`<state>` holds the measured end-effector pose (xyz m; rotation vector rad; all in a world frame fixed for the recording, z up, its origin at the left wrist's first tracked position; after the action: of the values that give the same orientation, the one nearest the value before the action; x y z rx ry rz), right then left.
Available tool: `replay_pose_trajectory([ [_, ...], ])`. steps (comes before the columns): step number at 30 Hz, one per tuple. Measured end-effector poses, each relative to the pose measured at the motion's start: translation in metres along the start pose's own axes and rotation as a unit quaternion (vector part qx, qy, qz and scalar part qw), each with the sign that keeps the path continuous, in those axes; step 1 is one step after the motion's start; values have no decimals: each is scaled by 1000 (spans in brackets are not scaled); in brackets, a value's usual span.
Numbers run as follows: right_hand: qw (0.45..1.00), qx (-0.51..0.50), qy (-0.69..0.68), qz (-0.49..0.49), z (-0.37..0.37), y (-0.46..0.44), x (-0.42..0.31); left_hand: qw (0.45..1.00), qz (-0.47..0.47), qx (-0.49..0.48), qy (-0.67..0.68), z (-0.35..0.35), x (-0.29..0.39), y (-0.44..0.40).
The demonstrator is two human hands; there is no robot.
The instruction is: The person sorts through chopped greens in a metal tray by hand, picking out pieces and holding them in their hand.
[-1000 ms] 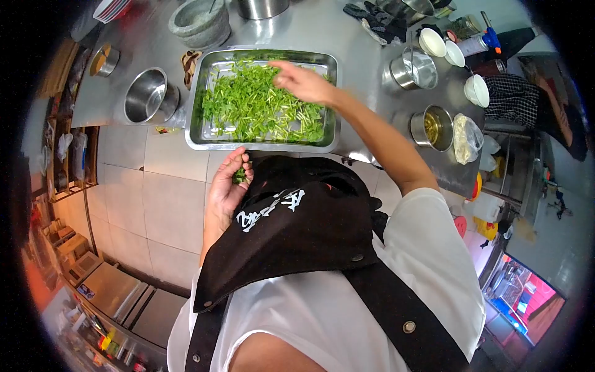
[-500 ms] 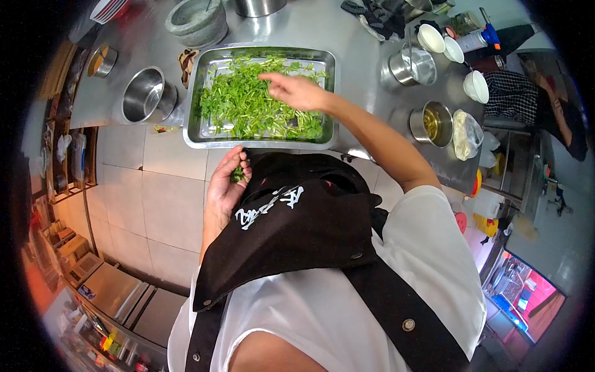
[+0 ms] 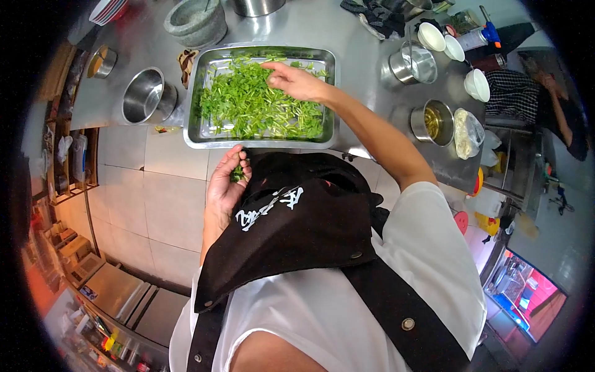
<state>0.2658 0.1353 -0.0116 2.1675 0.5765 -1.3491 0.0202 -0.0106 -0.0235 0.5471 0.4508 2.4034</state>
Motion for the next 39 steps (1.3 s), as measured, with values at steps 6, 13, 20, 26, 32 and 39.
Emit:
replay_pose_trajectory([
  [6, 993, -7, 67, 100, -32, 19, -7, 1000, 23, 4, 10, -6, 3, 6],
  [13, 983, -95, 155, 41, -7, 43, 3, 1000, 13, 6, 11, -3, 1, 5],
  [20, 995, -10, 82, 61, -13, 18, 0, 1000, 10, 9, 0, 3, 3, -6],
  [26, 990, -93, 105, -17, 63, 4, -47, 1000, 13, 17, -1, 2, 4, -4],
  [32, 998, 35, -33, 51, 21, 10, -31, 999, 24, 29, 8, 4, 4, -2],
  [39, 993, -6, 116, -1, 13, 4, -12, 1000, 15, 25, 7, -1, 4, -5],
])
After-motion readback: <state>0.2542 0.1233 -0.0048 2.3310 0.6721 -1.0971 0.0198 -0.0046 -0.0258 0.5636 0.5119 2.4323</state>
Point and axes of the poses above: each hand's wrist, its own y-axis away from the middle knuckle, its own z-axis out of the palm, x = y × z, the point moved 2 cm from there along -y, towards the middle knuckle, and after that the axes turned 13 degrees about -x, right-handed, at the moved point
